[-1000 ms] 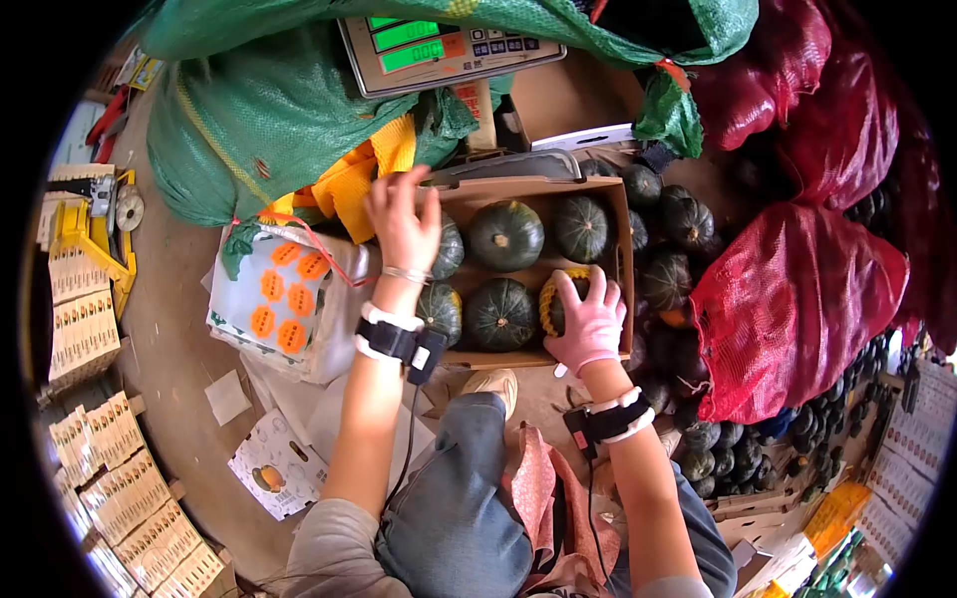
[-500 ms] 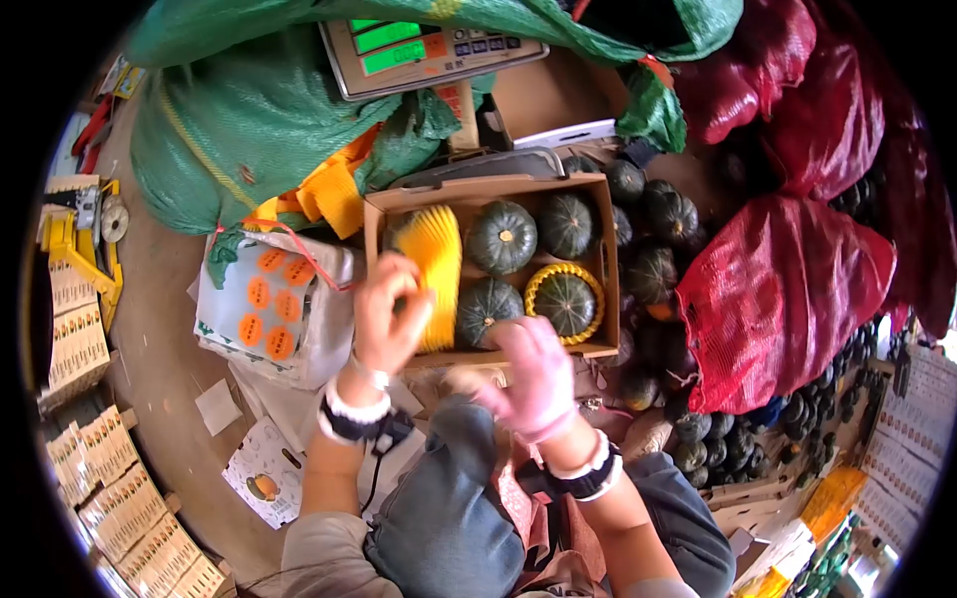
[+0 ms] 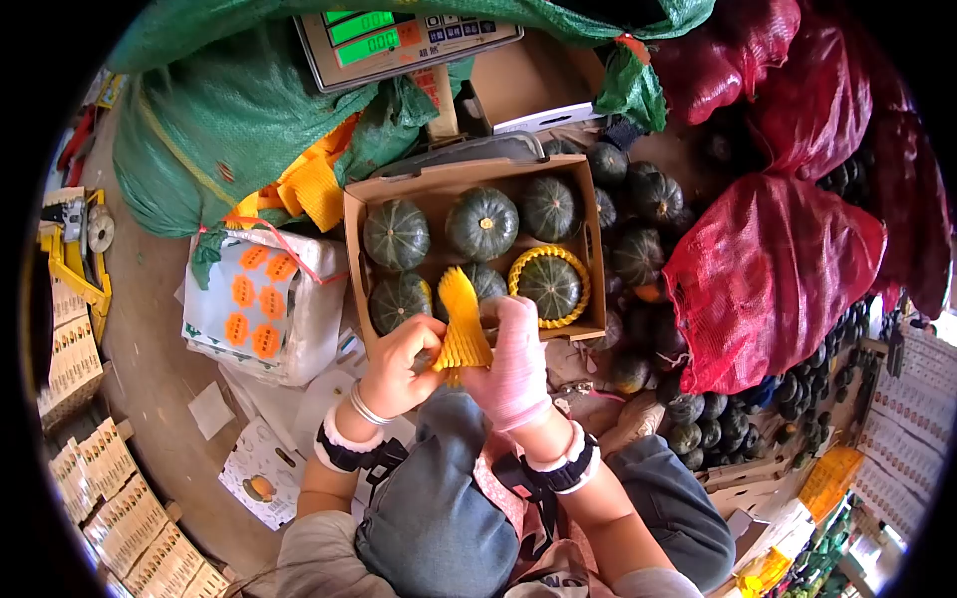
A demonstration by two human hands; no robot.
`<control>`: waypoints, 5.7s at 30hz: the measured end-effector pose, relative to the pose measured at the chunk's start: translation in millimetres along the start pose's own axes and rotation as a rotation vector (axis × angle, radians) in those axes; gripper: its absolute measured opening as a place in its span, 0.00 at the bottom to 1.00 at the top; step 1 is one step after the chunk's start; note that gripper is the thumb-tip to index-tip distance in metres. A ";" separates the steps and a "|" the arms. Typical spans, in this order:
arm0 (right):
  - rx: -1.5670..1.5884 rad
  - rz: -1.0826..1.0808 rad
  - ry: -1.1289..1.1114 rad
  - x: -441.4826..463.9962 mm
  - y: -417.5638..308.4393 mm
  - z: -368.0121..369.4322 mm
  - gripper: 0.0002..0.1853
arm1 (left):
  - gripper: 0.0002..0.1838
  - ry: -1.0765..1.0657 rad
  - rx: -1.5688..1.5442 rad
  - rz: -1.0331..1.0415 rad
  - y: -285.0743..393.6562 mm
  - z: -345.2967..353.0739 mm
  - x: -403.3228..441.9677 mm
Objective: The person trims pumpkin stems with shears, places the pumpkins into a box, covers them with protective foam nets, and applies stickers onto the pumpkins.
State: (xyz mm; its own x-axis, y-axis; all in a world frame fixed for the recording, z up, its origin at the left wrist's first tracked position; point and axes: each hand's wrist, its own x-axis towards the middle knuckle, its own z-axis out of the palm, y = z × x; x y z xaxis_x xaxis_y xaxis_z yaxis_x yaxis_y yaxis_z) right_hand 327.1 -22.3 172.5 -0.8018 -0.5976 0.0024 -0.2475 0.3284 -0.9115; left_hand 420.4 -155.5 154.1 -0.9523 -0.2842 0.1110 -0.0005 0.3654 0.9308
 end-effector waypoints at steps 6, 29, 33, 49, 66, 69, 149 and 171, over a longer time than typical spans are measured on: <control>-0.094 -0.113 -0.062 5.1 7.5 -9.4 0.17 | 0.13 0.136 -1.190 -0.581 -7.3 -11.0 -11.0; 1.099 0.269 -0.653 -2.3 28.1 -31.3 0.11 | 0.15 -0.804 -0.693 -0.205 -16.5 -37.1 -0.7; 1.245 0.911 -1.008 -35.7 33.4 -30.7 0.30 | 0.14 -0.202 -1.129 -0.646 -21.8 -28.2 8.0; 0.650 0.884 -0.147 105.8 79.8 16.4 0.19 | 0.12 -0.005 0.215 -0.142 -123.3 13.0 151.9; 0.028 -0.095 0.006 50.9 89.5 -7.2 0.09 | 0.08 0.291 -0.082 -0.033 -64.7 13.8 45.2; 0.045 -0.130 0.035 53.4 88.9 -6.9 0.09 | 0.08 0.320 -0.054 -0.059 -64.5 15.5 46.0; 0.495 0.046 -0.471 17.2 -2.1 26.9 0.19 | 0.29 -0.023 -0.533 -0.361 10.9 -30.4 -23.1; 0.937 0.436 -0.300 -3.6 9.4 27.0 0.14 | 0.10 0.092 -0.197 -0.038 1.0 -23.9 -21.4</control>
State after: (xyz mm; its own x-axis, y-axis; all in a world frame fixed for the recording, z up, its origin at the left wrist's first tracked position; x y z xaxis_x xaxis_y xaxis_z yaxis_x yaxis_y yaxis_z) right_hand 342.3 -36.9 152.8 -0.5226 -0.7613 -0.3838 0.6449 -0.0585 -0.7621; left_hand 448.0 -170.2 161.0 -0.9210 -0.3772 0.0972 0.0319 0.1755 0.9840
